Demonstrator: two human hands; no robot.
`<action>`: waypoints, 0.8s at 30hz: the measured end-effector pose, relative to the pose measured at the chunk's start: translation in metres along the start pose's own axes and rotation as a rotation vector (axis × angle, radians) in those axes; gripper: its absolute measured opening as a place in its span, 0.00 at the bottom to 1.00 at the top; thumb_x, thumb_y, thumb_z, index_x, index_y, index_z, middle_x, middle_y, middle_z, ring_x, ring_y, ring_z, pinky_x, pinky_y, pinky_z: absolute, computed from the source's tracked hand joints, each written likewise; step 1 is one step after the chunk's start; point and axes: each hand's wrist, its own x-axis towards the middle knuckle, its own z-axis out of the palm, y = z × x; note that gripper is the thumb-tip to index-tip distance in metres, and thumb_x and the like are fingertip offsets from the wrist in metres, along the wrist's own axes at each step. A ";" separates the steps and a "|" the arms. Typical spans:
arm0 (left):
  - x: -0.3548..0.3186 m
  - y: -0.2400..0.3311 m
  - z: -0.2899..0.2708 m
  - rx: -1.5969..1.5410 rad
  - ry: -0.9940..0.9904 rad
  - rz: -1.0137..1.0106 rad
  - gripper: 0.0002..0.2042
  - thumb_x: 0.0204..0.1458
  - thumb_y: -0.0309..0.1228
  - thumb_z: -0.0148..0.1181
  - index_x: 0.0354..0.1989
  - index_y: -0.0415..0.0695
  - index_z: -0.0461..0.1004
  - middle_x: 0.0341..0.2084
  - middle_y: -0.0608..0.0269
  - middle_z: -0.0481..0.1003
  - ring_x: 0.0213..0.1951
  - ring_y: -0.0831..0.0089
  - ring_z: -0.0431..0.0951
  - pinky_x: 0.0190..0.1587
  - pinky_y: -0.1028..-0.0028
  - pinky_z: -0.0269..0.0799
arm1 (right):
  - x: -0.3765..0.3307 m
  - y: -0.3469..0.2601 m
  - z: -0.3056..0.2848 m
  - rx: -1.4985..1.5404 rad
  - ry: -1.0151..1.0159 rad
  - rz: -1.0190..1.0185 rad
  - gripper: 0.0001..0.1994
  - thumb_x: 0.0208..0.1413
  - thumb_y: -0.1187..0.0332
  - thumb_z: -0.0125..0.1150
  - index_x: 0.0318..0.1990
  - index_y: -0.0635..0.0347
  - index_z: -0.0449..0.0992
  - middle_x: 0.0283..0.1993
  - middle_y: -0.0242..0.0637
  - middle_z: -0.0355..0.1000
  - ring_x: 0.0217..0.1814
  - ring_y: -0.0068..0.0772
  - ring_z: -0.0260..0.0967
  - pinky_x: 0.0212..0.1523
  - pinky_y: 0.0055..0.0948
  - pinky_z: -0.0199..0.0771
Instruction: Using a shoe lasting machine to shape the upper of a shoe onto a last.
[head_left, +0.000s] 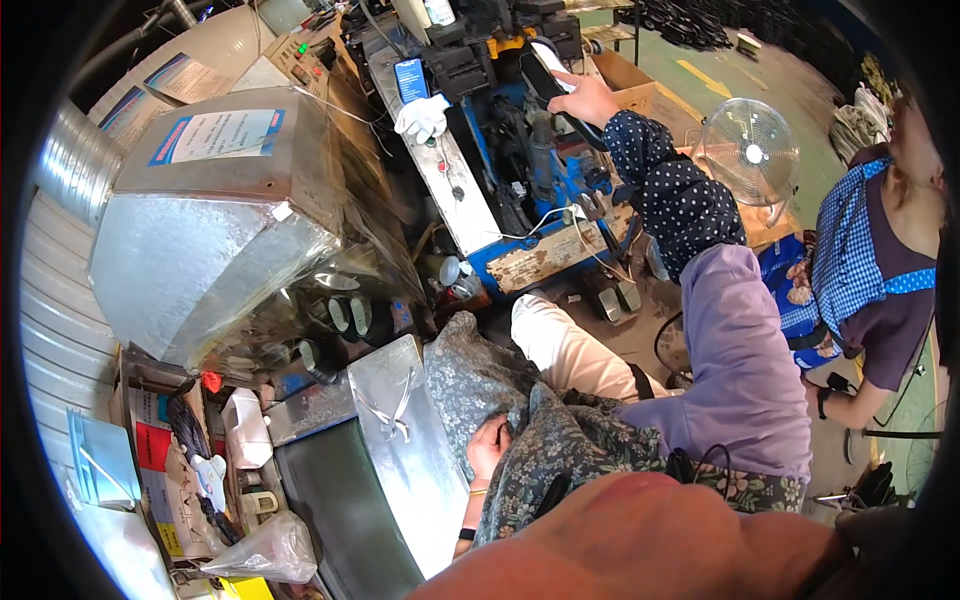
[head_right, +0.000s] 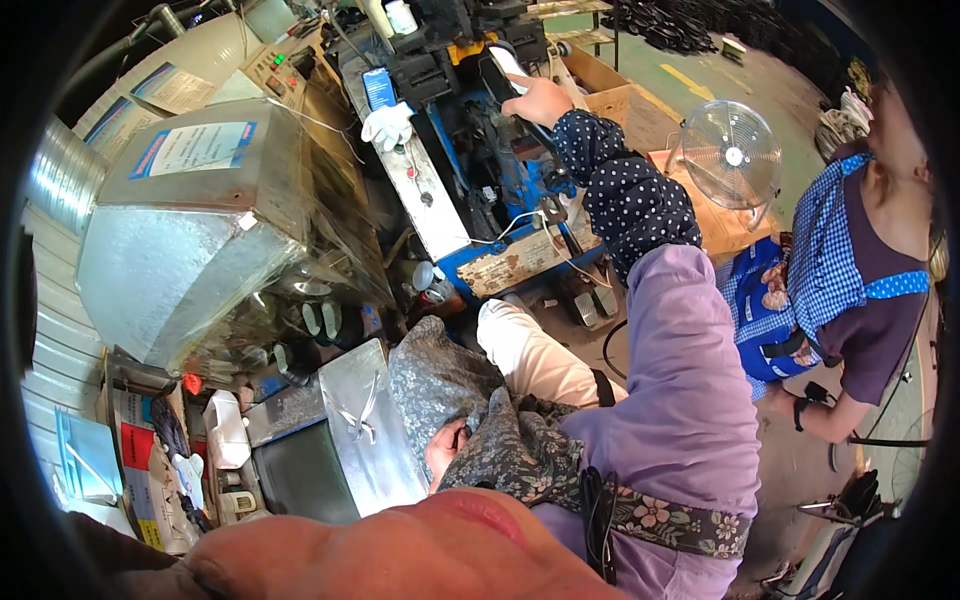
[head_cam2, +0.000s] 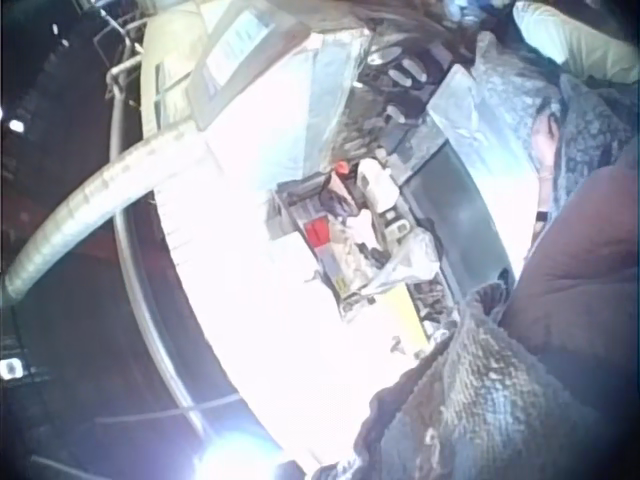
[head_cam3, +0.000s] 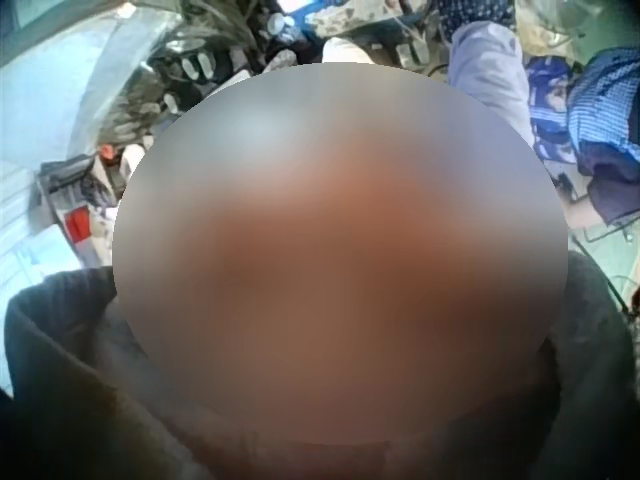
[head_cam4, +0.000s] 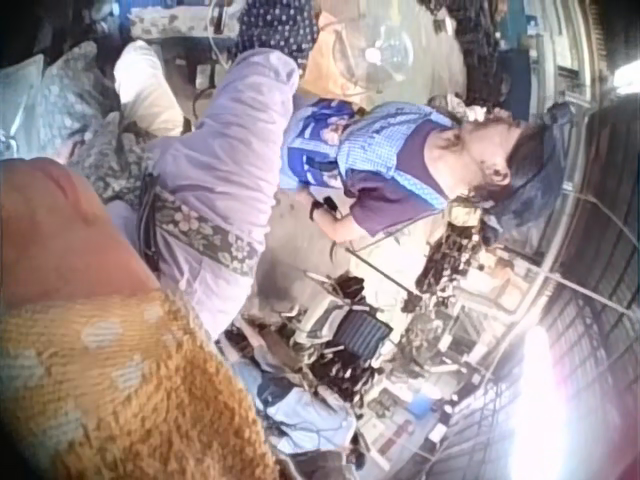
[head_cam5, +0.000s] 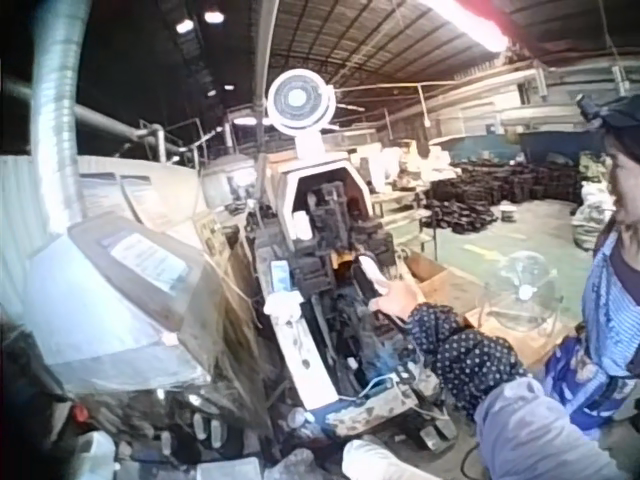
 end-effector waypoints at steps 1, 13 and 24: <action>0.000 0.001 0.002 0.034 -0.002 0.010 0.09 0.52 0.26 0.58 0.40 0.44 0.80 0.36 0.54 0.81 0.38 0.55 0.82 0.41 0.64 0.77 | 0.001 -0.001 -0.001 0.002 -0.026 0.007 0.37 0.38 0.52 0.67 0.64 0.37 0.71 0.46 0.53 0.77 0.48 0.44 0.77 0.52 0.35 0.73; 0.016 0.002 0.004 0.173 0.068 0.079 0.08 0.49 0.26 0.60 0.37 0.46 0.81 0.32 0.57 0.81 0.32 0.56 0.81 0.36 0.64 0.77 | -0.030 -0.033 0.029 -0.518 -0.069 -0.044 0.39 0.47 0.43 0.62 0.70 0.30 0.59 0.58 0.52 0.62 0.58 0.58 0.63 0.55 0.46 0.71; 0.011 0.003 0.013 0.185 0.049 0.016 0.07 0.50 0.28 0.61 0.36 0.47 0.81 0.32 0.57 0.81 0.33 0.55 0.81 0.37 0.63 0.77 | -0.003 -0.032 0.034 -0.404 -0.027 -0.031 0.35 0.48 0.44 0.61 0.67 0.30 0.63 0.58 0.48 0.63 0.60 0.56 0.62 0.58 0.48 0.67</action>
